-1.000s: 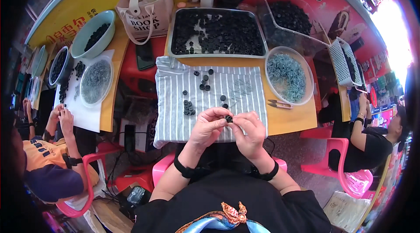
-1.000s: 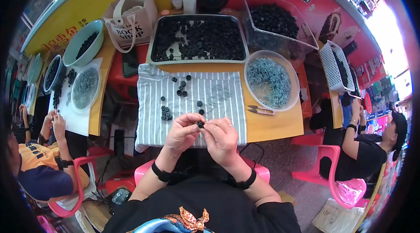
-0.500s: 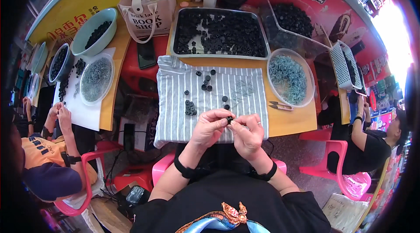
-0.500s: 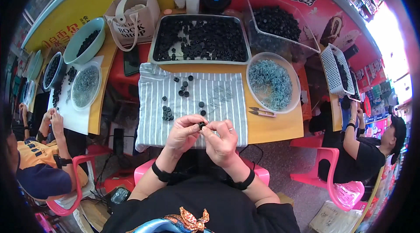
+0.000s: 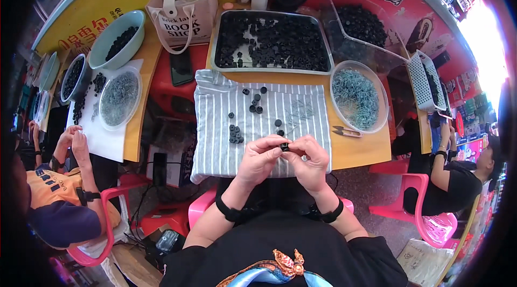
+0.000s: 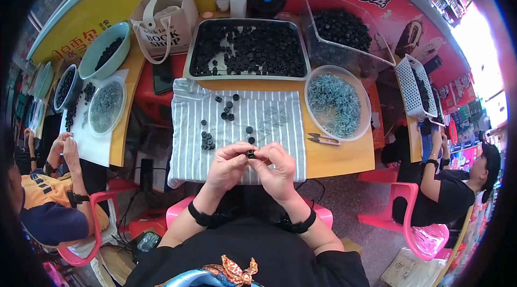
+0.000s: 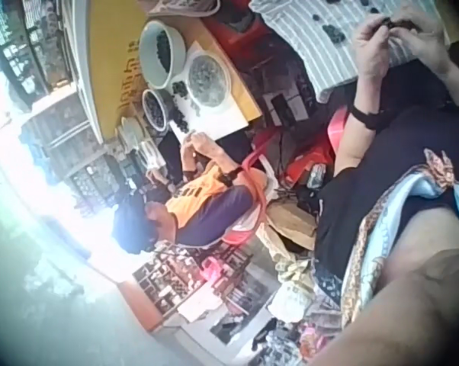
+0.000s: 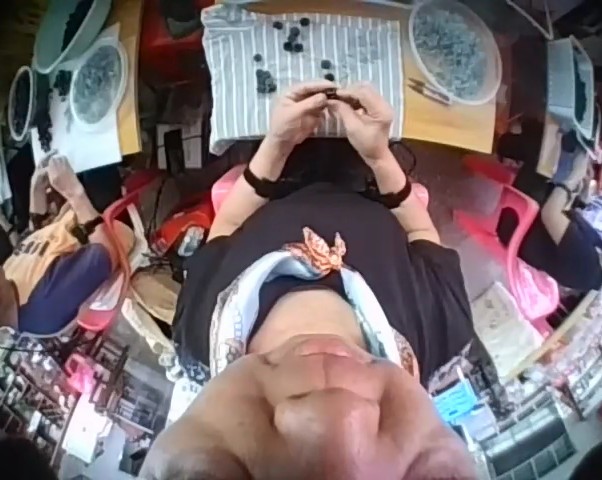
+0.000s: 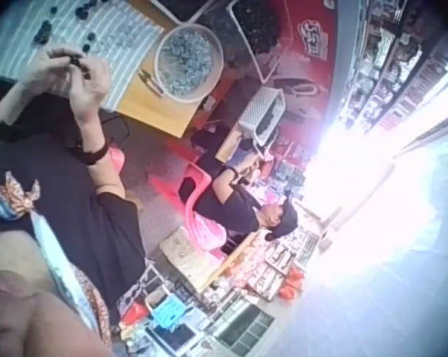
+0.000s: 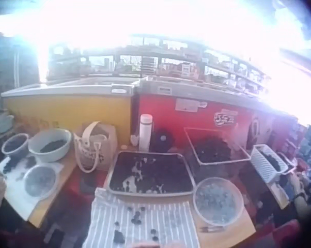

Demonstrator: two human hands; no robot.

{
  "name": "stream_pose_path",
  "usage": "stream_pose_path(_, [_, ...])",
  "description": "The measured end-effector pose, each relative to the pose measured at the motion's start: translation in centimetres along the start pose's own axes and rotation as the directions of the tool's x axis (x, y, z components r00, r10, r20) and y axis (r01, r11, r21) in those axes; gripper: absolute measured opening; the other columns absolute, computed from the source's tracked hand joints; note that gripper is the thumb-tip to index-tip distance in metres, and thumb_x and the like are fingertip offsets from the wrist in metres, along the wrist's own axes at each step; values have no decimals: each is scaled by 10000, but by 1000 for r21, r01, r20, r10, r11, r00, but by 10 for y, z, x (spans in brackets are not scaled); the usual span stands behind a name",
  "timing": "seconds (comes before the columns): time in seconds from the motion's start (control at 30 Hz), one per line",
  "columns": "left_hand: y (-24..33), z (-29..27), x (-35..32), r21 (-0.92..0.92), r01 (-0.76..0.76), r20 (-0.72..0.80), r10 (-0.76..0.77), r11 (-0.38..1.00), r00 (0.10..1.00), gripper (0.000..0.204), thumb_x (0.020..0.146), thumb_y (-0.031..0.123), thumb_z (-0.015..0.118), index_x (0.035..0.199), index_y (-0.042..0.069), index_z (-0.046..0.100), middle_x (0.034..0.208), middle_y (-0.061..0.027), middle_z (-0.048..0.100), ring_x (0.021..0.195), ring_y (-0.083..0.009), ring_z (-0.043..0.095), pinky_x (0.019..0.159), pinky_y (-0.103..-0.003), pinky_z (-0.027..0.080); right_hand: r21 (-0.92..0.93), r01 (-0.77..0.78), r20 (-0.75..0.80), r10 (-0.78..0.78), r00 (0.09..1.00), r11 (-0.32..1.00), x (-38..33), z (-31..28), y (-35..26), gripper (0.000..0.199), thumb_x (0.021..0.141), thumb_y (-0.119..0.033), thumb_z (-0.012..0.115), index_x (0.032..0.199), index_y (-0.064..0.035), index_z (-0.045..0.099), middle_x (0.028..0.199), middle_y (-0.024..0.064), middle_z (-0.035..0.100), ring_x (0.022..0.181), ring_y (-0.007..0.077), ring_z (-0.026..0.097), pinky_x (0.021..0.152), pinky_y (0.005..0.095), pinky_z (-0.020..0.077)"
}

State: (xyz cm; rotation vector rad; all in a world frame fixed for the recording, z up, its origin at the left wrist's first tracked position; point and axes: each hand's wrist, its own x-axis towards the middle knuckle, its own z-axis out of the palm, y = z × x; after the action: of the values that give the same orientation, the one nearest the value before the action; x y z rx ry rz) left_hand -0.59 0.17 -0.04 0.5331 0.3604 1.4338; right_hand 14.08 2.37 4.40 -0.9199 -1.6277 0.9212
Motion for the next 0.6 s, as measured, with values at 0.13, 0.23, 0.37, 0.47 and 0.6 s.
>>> stream_pose_path(0.13, [-1, 1, 0, 80, -42, 14, 41, 996, 999, 274, 872, -34, 685, 1145, -35, 670, 1124, -98, 643, 1047, -170, 616, 910, -294, 500, 27, -31, -10, 32, 999, 999, 1, 2, 1, 205, 721, 105, 756, 852, -12, 651, 812, 62, 605, 718, 127, 606, 562, 241, 493])
stream_pose_path(0.23, [-4, -3, -1, 43, -71, 17, 71, 997, 997, 292, 848, -60, 698, 1138, -37, 669, 1109, -96, 647, 1034, -164, 617, 900, -285, 503, -15, -34, -19, 34, 999, 999, -2, 4, 4, 204, 718, 107, 751, 844, -13, 644, 807, 61, 601, 695, 132, 603, 541, 244, 482])
stream_pose_path(0.37, [-5, -3, -1, 70, -58, -8, 59, 996, 998, 279, 854, -64, 686, 1131, -36, 672, 1091, -97, 650, 1028, -172, 621, 886, -285, 516, -72, 28, -34, -31, 999, 997, -2, 4, 4, 209, 722, 109, 743, 857, -19, 648, 803, 57, 599, 663, 128, 596, 523, 243, 471])
stream_pose_path(0.47, [-6, -3, -1, 75, -60, -12, 61, 995, 998, 282, 857, -69, 678, 1137, -35, 677, 1088, -98, 649, 1032, -179, 626, 893, -292, 522, -111, 39, -43, -44, 998, 993, -2, 5, 3, 231, 727, 109, 739, 902, -23, 669, 804, 54, 600, 655, 124, 596, 516, 242, 468])
stream_pose_path(0.6, [-9, -5, -3, 70, -92, -37, 94, 993, 995, 284, 863, -79, 663, 1143, -36, 682, 1111, -101, 639, 1037, -185, 632, 908, -298, 523, -143, 31, -75, -42, 996, 989, -3, 9, 2, 296, 727, 115, 732, 990, -15, 692, 814, 58, 604, 664, 126, 608, 518, 241, 472])
